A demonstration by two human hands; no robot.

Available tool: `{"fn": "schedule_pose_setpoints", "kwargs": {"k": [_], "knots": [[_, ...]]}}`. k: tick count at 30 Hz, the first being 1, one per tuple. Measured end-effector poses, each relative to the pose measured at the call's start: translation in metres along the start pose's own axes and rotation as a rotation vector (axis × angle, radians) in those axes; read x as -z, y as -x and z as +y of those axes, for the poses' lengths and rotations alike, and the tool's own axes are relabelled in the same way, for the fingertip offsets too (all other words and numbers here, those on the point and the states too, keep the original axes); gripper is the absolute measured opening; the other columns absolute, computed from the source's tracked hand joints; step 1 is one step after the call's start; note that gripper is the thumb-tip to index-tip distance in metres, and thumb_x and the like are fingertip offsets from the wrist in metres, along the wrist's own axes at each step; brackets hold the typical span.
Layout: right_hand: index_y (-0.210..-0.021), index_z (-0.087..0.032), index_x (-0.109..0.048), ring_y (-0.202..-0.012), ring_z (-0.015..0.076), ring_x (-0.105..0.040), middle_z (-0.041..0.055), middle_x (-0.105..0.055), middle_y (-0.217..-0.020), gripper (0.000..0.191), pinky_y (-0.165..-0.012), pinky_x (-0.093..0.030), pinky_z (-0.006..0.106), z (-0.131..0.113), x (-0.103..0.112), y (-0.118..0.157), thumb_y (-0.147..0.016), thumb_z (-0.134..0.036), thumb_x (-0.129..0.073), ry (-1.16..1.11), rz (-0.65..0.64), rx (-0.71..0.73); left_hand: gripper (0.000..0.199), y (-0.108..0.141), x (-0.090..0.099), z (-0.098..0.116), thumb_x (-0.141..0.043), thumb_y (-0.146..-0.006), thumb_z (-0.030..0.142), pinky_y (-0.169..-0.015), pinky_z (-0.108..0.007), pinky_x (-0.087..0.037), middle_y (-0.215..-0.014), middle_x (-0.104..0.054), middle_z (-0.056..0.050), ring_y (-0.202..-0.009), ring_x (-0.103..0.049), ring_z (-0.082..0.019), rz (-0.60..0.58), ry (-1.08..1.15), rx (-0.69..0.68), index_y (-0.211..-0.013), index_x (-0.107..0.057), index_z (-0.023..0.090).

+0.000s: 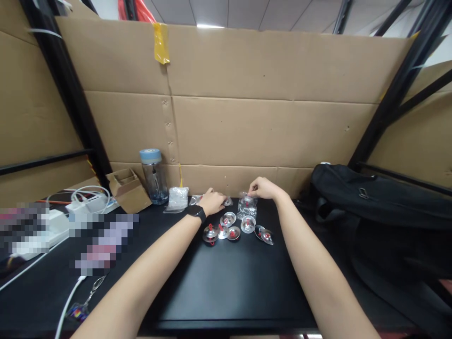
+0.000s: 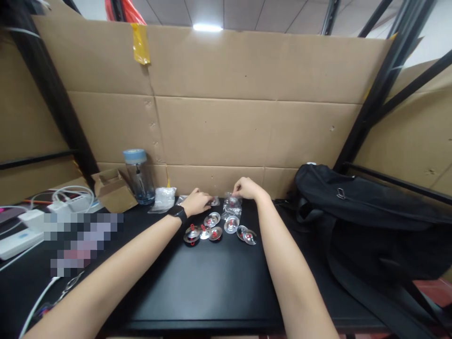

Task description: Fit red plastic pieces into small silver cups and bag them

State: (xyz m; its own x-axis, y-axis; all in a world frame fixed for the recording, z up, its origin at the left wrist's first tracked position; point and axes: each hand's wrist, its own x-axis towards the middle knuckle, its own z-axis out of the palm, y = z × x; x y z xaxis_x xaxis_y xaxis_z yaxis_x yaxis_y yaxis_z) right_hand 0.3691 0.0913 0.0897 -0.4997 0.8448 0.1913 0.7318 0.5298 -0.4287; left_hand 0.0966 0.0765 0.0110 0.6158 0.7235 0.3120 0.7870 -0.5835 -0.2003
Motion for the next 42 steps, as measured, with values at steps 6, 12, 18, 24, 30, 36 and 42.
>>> {"fn": "schedule_pose_setpoints", "kwargs": {"k": [6, 12, 18, 24, 30, 36, 42], "knots": [[-0.074, -0.020, -0.077, -0.075, 0.0199, -0.069, 0.0033, -0.078, -0.080, 0.016, -0.069, -0.050, 0.028, -0.022, 0.044, 0.023, -0.075, -0.036, -0.074, -0.037, 0.073, 0.026, 0.021, -0.010, -0.010, 0.000, -0.052, -0.091, 0.011, -0.088, -0.040, -0.037, -0.090, -0.077, -0.016, -0.087, -0.072, -0.025, 0.038, -0.092, -0.095, -0.092, -0.073, 0.012], [-0.081, -0.018, -0.075, -0.078, 0.0198, -0.068, 0.0049, -0.077, -0.084, 0.025, -0.073, -0.050, 0.029, -0.033, 0.061, 0.037, -0.078, -0.043, -0.072, -0.068, 0.107, 0.043, 0.020, -0.012, -0.004, -0.005, -0.058, -0.093, 0.025, -0.093, -0.043, -0.035, -0.089, -0.077, -0.015, -0.083, -0.071, -0.025, 0.064, -0.095, -0.061, -0.085, -0.072, 0.013], [-0.081, -0.018, -0.075, -0.077, 0.0190, -0.067, 0.0047, -0.076, -0.084, 0.024, -0.073, -0.050, 0.030, -0.037, 0.063, 0.040, -0.080, -0.042, -0.070, -0.049, 0.103, 0.061, 0.020, -0.013, -0.019, 0.003, -0.051, -0.096, 0.016, -0.097, -0.043, -0.033, -0.090, -0.077, -0.014, -0.082, -0.072, -0.024, 0.093, -0.124, -0.093, -0.098, -0.071, 0.012], [-0.082, -0.018, -0.075, -0.080, 0.0191, -0.069, 0.0050, -0.077, -0.086, 0.026, -0.076, -0.051, 0.030, -0.030, 0.068, 0.042, -0.079, -0.044, -0.071, -0.074, 0.140, 0.095, 0.024, -0.013, -0.020, 0.010, -0.048, -0.095, 0.009, -0.098, -0.044, -0.031, -0.083, -0.075, -0.013, -0.077, -0.069, -0.022, 0.185, -0.123, -0.008, -0.088, -0.070, 0.013], [-0.083, -0.018, -0.077, -0.080, 0.0199, -0.070, 0.0053, -0.078, -0.085, 0.026, -0.077, -0.052, 0.030, -0.027, 0.073, 0.045, -0.078, -0.044, -0.073, -0.079, 0.150, 0.098, 0.029, -0.009, 0.020, 0.016, -0.046, -0.101, 0.020, -0.093, -0.046, -0.028, -0.086, -0.076, -0.010, -0.085, -0.068, -0.023, 0.328, 0.002, 0.128, -0.088, -0.073, 0.018], [-0.079, -0.019, -0.077, -0.078, 0.0196, -0.070, 0.0051, -0.078, -0.083, 0.023, -0.074, -0.052, 0.029, -0.036, 0.071, 0.044, -0.078, -0.041, -0.074, -0.041, 0.182, 0.065, 0.030, -0.002, 0.060, 0.022, -0.048, -0.102, 0.028, -0.094, -0.046, -0.025, -0.103, -0.078, -0.007, -0.102, -0.065, -0.024, 0.359, 0.130, 0.078, -0.092, -0.075, 0.023], [-0.081, -0.019, -0.076, -0.078, 0.0197, -0.069, 0.0046, -0.078, -0.086, 0.023, -0.074, -0.051, 0.030, -0.042, 0.068, 0.042, -0.079, -0.041, -0.073, -0.024, 0.129, 0.076, 0.026, -0.004, 0.088, 0.014, -0.047, -0.102, 0.029, -0.096, -0.045, -0.027, -0.103, -0.077, -0.008, -0.100, -0.066, -0.024, 0.379, 0.156, 0.120, -0.100, -0.072, 0.022]]}}
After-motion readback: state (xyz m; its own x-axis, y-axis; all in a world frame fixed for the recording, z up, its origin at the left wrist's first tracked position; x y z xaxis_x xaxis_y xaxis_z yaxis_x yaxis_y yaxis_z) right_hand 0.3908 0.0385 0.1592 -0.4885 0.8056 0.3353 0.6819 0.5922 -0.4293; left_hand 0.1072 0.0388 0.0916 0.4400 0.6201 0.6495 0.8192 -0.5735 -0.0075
